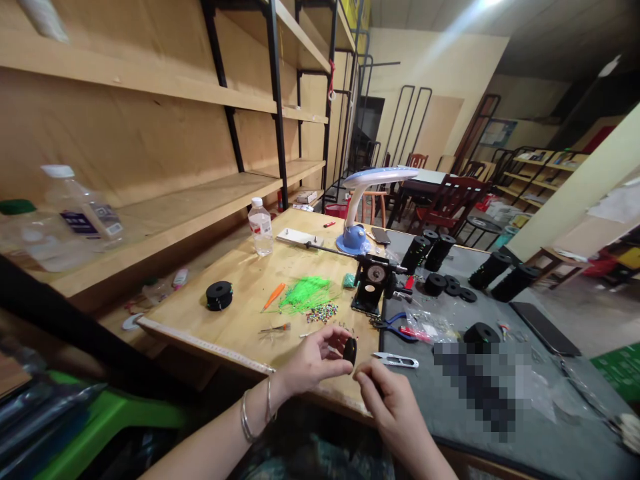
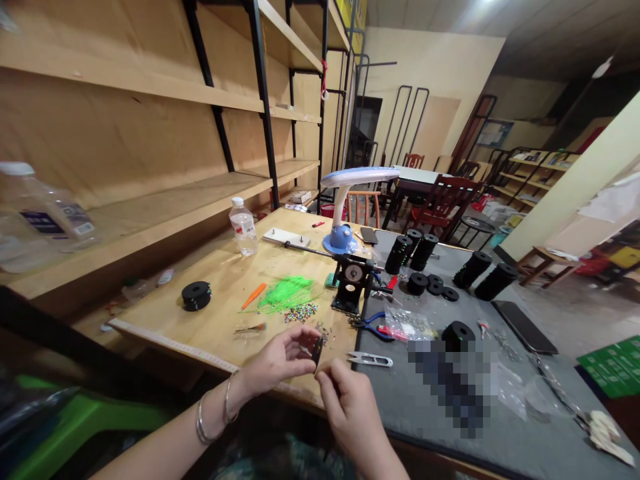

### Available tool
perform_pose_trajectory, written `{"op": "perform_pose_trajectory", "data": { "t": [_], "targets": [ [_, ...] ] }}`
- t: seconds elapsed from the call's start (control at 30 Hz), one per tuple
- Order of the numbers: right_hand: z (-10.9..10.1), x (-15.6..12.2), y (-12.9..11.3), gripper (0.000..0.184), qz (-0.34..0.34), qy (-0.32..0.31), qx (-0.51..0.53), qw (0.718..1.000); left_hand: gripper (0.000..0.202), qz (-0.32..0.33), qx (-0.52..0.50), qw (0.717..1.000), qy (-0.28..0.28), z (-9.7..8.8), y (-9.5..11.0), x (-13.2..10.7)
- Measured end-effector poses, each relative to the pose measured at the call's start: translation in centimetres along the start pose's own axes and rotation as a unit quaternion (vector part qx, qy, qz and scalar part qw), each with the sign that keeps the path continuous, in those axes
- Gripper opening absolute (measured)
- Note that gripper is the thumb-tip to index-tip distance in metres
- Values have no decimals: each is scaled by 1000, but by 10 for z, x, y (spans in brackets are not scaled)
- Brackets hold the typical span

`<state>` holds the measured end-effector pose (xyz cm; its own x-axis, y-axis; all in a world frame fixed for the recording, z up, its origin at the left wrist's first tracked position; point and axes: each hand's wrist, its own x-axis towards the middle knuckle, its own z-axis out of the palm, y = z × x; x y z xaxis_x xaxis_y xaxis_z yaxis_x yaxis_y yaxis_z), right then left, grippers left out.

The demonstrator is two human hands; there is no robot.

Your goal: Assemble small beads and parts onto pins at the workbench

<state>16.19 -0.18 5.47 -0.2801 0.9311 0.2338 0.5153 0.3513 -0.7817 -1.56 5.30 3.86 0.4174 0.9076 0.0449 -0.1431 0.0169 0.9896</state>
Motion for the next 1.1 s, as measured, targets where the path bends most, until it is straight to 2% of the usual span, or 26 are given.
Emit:
{"op": "perform_pose_trajectory", "data": {
  "t": [0.13,0.27,0.33,0.4,0.57,0.63,0.73,0.8,0.87,0.97,1.1],
  "targets": [
    [-19,12,10,26,-19,4,-19,1000,50,-38,71,993,-91,-2,0,-5],
    [-17,15,26,28,27,-7,93,995,57,-48,-69,985,-151,3,2,-12],
    [-10,13,31,33,68,-12,173,983,61,-39,-136,978,-152,6,2,-14],
    [-1,10,33,36,104,-2,243,964,59,-27,-159,975,-154,8,0,-14],
    [17,2,37,35,158,33,386,908,52,-3,-143,982,-126,10,-6,-16],
    [21,1,38,36,145,36,404,902,51,7,-141,984,-105,12,-7,-17],
    [23,1,38,41,102,47,394,912,49,26,-138,987,-83,15,-7,-19],
    [24,2,40,39,96,64,360,926,46,34,-133,987,-81,18,-7,-21],
    [24,1,43,35,95,84,285,950,45,23,-118,990,-73,21,-6,-22],
    [24,-1,47,29,69,101,138,983,38,-8,-69,997,-22,23,-4,-22],
    [20,-4,45,22,40,96,54,993,15,6,49,998,30,22,-2,-21]
  ]
}}
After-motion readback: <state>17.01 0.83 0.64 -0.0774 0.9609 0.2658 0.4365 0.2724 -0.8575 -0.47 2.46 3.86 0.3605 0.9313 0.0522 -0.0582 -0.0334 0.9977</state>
